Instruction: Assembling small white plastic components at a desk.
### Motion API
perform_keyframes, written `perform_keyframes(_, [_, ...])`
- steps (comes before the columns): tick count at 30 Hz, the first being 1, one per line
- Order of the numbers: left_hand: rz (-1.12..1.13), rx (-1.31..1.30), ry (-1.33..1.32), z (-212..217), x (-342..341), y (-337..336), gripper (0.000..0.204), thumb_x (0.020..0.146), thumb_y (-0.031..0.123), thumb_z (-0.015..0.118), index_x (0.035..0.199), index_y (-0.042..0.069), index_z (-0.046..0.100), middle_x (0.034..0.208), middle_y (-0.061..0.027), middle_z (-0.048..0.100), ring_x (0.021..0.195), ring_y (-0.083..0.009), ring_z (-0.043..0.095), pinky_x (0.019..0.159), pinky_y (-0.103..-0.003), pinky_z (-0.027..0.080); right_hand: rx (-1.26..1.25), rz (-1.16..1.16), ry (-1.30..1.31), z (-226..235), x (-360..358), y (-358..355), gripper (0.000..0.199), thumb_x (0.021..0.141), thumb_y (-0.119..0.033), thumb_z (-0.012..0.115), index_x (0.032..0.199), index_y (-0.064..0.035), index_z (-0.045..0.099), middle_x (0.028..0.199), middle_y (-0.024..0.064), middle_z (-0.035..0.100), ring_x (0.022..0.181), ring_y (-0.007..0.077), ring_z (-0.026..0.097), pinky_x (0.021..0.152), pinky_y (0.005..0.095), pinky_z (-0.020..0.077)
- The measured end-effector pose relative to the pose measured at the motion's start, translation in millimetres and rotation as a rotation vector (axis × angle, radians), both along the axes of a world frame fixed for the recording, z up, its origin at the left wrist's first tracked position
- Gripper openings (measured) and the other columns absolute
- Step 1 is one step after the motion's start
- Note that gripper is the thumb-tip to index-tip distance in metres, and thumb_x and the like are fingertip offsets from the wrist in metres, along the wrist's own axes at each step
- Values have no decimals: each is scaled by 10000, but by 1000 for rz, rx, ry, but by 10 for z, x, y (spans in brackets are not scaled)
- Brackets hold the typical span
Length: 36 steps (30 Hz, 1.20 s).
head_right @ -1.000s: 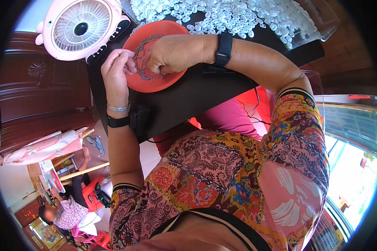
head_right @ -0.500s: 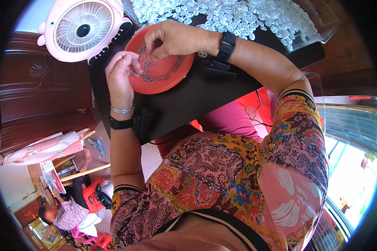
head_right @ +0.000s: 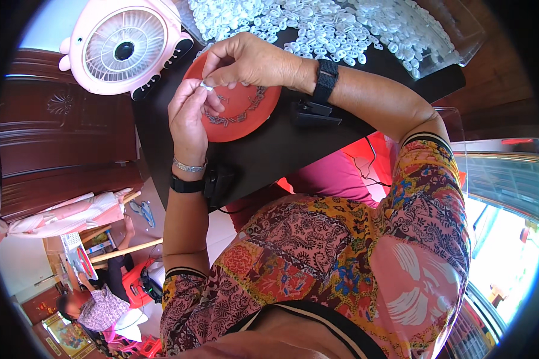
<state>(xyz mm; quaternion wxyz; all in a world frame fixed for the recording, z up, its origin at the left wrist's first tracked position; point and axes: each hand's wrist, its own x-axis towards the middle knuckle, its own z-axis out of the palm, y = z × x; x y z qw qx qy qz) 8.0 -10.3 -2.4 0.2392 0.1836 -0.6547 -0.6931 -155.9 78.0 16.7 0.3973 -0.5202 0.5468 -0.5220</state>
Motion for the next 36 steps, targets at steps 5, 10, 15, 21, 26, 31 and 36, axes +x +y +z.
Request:
perform_keyframes(5, [-35,34,-12,8,-13,6,163,914,147,463,864,16,548,705,-40,571,624,-100,539,581,-217,413,-30,3,65,-17,-5,4,120,847,-127,676,916,-28,673,758,-19,634,639,27,520,579,190,435])
perform_keyframes(10, [-85,30,18,39,15,-22,165,913,147,479,858,14,561,691,-30,564,618,-87,532,563,-205,408,-8,89,12,40,-39,11,109,855,-99,658,935,-27,670,803,-14,647,678,27,541,600,188,451])
perform_keyframes(15, [-91,58,1,37,12,-5,164,907,145,492,845,14,568,682,-31,572,613,-91,541,562,-203,409,22,120,-1,42,-70,17,109,856,-84,653,949,-29,668,825,-7,651,713,37,566,630,193,467])
perform_keyframes(21, [-76,-15,-113,44,22,-15,157,876,146,490,798,21,545,687,-54,569,593,-107,537,554,-219,417,-85,101,152,-7,-45,17,98,862,-81,643,941,-25,658,835,-2,651,733,48,576,658,191,468])
perform_keyframes(26, [-43,-13,-93,44,30,-20,149,878,132,485,800,22,548,684,-44,566,587,-101,528,553,-216,411,-177,79,214,47,-57,11,95,878,-98,626,928,-22,650,823,4,645,714,48,568,647,197,467])
perform_keyframes(31, [23,29,1,10,3,-9,121,885,111,520,802,34,564,654,-18,568,577,-74,528,544,-202,400,3,17,140,128,-114,59,122,906,-125,593,913,-6,620,795,-1,619,656,40,536,619,203,462])
perform_keyframes(36, [8,27,31,17,8,9,133,895,127,524,807,34,559,669,-13,566,588,-73,528,548,-202,399,-90,16,170,83,-72,36,116,896,-152,590,918,-40,612,749,-2,611,612,67,541,552,225,464])
